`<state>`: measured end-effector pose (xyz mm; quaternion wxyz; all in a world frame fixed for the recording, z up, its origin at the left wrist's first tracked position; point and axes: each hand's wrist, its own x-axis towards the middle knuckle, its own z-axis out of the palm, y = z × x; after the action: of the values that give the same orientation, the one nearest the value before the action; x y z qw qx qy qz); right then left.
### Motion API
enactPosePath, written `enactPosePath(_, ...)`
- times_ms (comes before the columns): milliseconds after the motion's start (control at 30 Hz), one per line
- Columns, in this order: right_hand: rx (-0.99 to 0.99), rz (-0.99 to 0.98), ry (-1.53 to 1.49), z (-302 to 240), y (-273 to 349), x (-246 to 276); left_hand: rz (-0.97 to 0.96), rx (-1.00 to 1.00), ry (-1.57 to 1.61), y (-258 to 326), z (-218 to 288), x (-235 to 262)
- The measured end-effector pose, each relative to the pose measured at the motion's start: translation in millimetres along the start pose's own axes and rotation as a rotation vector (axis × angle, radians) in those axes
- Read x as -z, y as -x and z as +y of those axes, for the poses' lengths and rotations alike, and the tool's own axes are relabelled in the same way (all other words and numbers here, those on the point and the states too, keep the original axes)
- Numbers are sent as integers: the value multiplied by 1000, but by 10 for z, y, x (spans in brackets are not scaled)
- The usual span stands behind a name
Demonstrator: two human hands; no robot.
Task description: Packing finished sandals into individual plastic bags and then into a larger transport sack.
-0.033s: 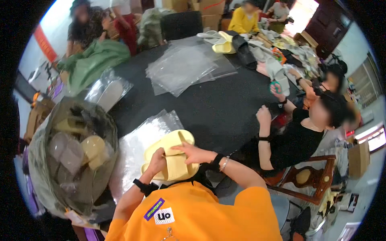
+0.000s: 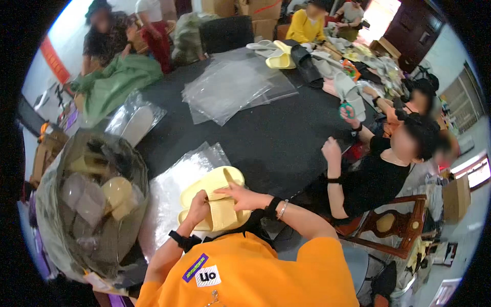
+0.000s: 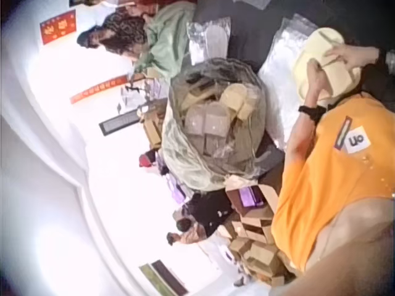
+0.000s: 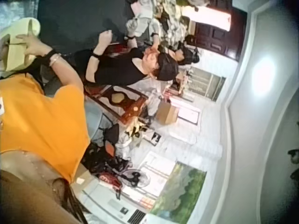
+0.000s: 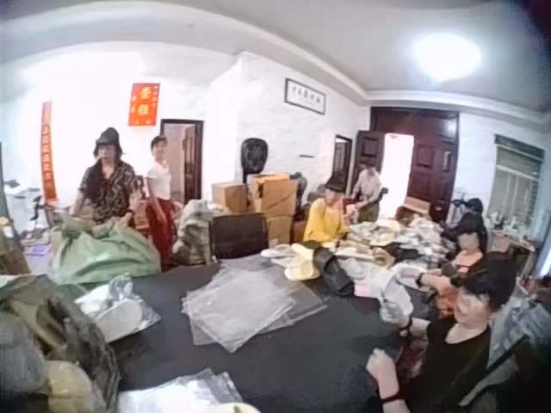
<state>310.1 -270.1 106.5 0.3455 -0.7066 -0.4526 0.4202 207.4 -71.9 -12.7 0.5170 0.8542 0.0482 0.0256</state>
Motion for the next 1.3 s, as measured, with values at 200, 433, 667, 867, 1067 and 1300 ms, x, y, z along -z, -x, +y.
enactPosePath(200,56,183,59,50,-75,139,260,-99,-126,-203,551,-25)
enactPosePath(433,55,478,284,127,102,819,73,-182,-162,-964,824,-242)
enactPosePath(667,-435,603,571,1975,713,2189,215,-136,-44,-555,917,694)
enactPosePath(867,-291,784,310,2104,410,2305,1312,-100,-701,477,375,2467)
enactPosePath(1067,-291,586,-194,971,-311,1458,1546,800,-626,1499,16,3276)
enactPosePath(1300,-92,305,-314,227,-802,552,1305,234,-131,1108,769,2989)
